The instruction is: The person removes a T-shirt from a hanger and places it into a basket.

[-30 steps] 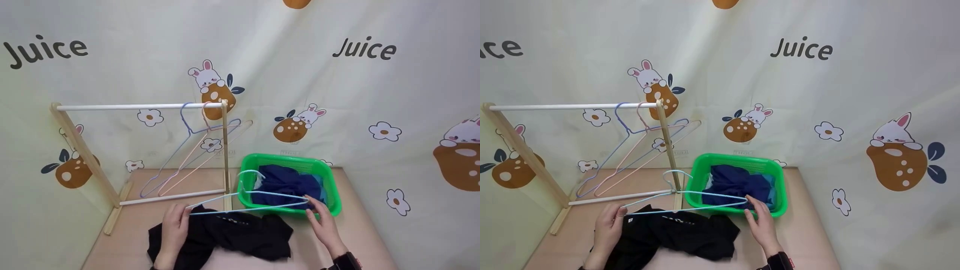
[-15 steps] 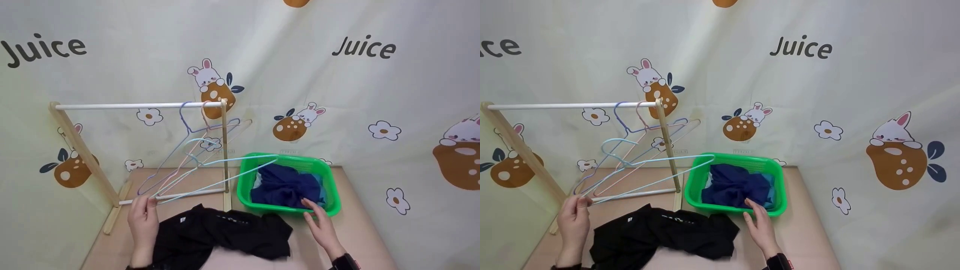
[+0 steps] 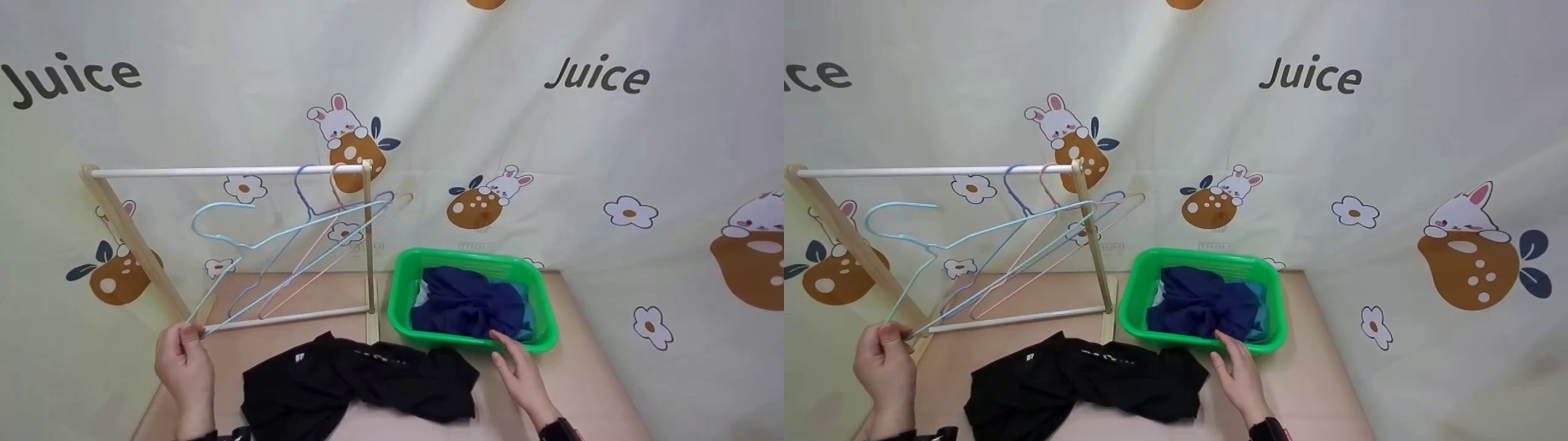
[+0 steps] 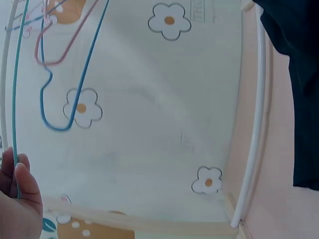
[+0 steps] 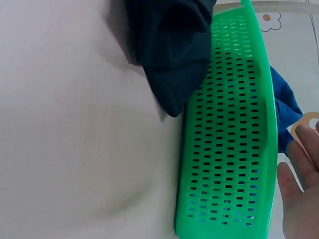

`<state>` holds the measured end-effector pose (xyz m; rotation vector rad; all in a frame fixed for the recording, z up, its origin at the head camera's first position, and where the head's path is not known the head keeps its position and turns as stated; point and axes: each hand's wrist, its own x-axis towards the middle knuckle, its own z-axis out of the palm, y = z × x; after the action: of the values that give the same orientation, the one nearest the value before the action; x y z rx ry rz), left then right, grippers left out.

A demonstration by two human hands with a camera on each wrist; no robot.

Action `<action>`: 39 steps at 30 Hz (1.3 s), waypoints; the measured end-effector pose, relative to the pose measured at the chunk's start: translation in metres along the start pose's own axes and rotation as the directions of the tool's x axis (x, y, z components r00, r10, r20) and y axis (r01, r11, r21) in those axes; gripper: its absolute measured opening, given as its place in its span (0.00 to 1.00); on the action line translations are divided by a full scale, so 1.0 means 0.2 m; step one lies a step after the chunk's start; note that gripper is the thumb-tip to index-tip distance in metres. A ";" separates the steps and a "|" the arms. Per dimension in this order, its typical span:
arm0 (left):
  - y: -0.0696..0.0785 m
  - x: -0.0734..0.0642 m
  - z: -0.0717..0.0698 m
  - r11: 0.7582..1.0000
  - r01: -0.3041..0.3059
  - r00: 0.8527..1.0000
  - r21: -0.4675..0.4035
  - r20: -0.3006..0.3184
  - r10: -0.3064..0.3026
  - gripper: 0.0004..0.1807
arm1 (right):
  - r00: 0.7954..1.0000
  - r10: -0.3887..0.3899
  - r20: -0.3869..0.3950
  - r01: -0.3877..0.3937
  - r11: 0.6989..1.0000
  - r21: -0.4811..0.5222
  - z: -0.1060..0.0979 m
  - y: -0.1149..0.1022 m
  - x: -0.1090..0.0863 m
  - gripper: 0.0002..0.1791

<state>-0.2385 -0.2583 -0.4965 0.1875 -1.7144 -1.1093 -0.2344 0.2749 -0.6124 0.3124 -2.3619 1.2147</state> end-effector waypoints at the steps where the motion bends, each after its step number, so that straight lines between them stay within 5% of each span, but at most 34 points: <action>1: -0.01 0.01 -0.01 1.000 0.025 1.000 0.002 -0.011 -0.025 0.15 | 1.000 -0.008 -0.003 0.008 1.000 -0.004 0.00 0.00 0.00 0.21; 8: -0.11 0.01 -0.09 0.977 0.213 0.975 0.015 -0.071 -0.211 0.19 | 0.998 -0.055 -0.006 0.055 0.998 -0.031 0.01 0.02 -0.02 0.20; 15: -0.19 -0.03 -0.15 0.919 0.393 0.915 0.017 -0.102 -0.390 0.20 | 1.000 -0.012 0.013 0.012 0.999 -0.030 0.02 0.03 -0.03 0.20; 19: -0.23 -0.03 -0.17 0.894 0.448 0.888 0.000 -0.117 -0.445 0.18 | 1.000 0.011 0.021 -0.010 1.000 -0.013 0.02 0.02 -0.03 0.20; 24: -0.26 -0.02 -0.17 0.883 0.468 0.878 0.037 -0.134 -0.459 0.16 | 0.999 -0.051 0.005 0.051 0.999 -0.015 0.02 0.01 -0.03 0.21; 28: -0.24 0.01 -0.15 0.885 0.458 0.886 0.088 -0.129 -0.445 0.16 | 0.990 -0.142 -0.015 0.142 0.990 -0.010 0.03 0.00 -0.03 0.22; 32: -0.20 0.07 -0.11 0.908 0.400 0.914 0.124 -0.124 -0.386 0.16 | 0.978 -0.208 -0.018 0.208 0.978 0.003 0.05 -0.01 -0.03 0.24; 39: -0.10 0.20 -0.01 0.941 0.286 0.958 0.179 -0.075 -0.277 0.16 | 0.978 -0.193 0.078 0.192 0.981 0.020 0.10 -0.04 -0.05 0.24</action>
<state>-0.2611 -0.2939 -0.4844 0.5904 -1.7860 -1.1349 -0.2295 0.2535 -0.6221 0.5895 -2.3286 1.1453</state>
